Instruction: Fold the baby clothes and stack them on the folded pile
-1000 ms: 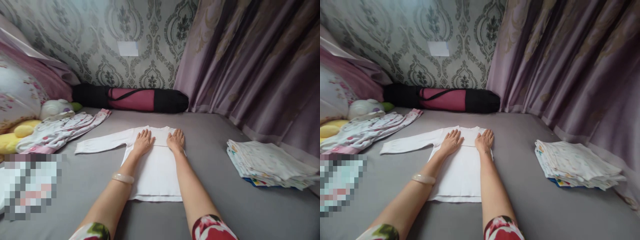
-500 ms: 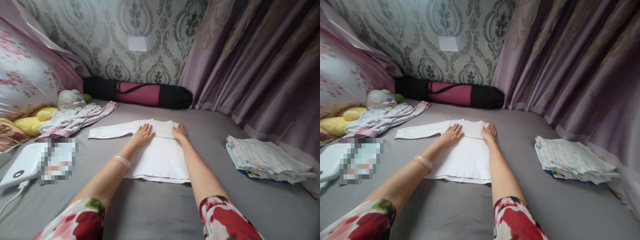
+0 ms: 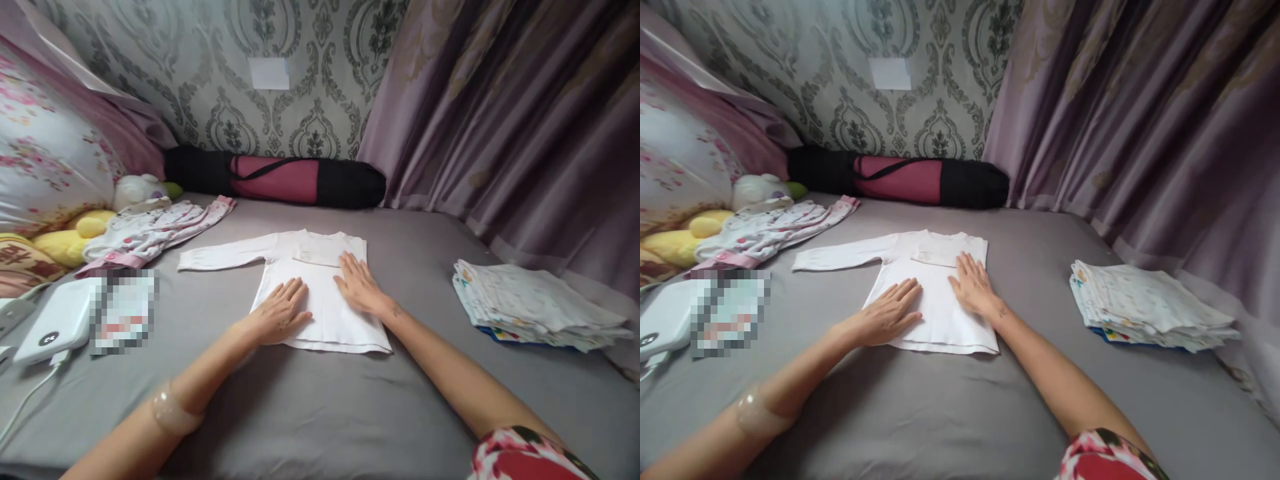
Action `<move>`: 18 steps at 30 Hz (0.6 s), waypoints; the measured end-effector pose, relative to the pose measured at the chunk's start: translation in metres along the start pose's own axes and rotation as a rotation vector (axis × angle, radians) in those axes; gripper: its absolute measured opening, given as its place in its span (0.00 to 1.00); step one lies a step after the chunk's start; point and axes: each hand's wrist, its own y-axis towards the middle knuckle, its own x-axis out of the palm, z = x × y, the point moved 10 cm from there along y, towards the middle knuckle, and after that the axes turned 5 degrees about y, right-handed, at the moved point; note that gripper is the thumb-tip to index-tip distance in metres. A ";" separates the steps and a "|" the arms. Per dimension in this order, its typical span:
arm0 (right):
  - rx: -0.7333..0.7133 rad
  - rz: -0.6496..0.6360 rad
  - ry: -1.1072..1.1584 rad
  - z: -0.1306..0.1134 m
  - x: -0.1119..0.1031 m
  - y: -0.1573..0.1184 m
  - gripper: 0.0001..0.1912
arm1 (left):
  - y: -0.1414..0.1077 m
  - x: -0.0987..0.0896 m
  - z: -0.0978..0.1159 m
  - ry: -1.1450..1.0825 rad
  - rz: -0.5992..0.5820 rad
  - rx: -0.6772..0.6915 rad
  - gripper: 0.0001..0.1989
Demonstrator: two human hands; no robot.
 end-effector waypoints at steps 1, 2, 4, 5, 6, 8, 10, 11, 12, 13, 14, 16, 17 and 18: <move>-0.054 -0.044 0.016 -0.012 0.005 -0.013 0.35 | -0.005 0.001 0.007 -0.013 -0.016 0.025 0.36; -0.091 -0.095 0.031 -0.022 0.010 -0.026 0.35 | -0.009 0.002 0.013 -0.023 -0.028 0.041 0.36; -0.137 -0.146 0.058 -0.034 0.015 -0.050 0.34 | -0.016 0.003 0.018 -0.040 -0.036 0.056 0.35; -0.152 -0.164 0.071 -0.038 0.015 -0.060 0.33 | -0.018 0.003 0.018 -0.048 -0.033 0.057 0.34; -0.166 -0.177 0.084 -0.041 0.015 -0.069 0.33 | -0.019 0.002 0.017 -0.056 -0.029 0.058 0.34; -0.198 -0.208 0.111 -0.044 0.013 -0.083 0.32 | -0.022 0.001 0.016 -0.071 -0.024 0.062 0.33; -0.233 -0.245 0.142 -0.047 0.010 -0.096 0.31 | -0.024 0.001 0.015 -0.081 -0.032 0.066 0.33; -0.246 -0.266 0.159 -0.048 0.008 -0.101 0.31 | -0.026 0.000 0.014 -0.087 -0.040 0.069 0.33; -0.257 -0.291 0.180 -0.048 0.007 -0.106 0.30 | -0.027 -0.001 0.014 -0.094 -0.048 0.071 0.33; -0.264 -0.320 0.204 -0.048 0.005 -0.110 0.30 | -0.027 -0.004 0.014 -0.105 -0.055 0.071 0.33; -0.266 -0.355 0.230 -0.048 0.003 -0.112 0.30 | -0.027 -0.007 0.013 -0.121 -0.059 0.074 0.33; -0.272 -0.437 0.287 -0.046 -0.001 -0.109 0.30 | -0.024 -0.017 0.012 -0.179 -0.074 0.085 0.32; -0.280 -0.478 0.320 -0.046 -0.004 -0.104 0.29 | -0.020 -0.023 0.009 -0.223 -0.085 0.080 0.30; -0.279 -0.504 0.351 -0.043 -0.008 -0.094 0.27 | -0.015 -0.029 0.004 -0.276 -0.093 0.052 0.29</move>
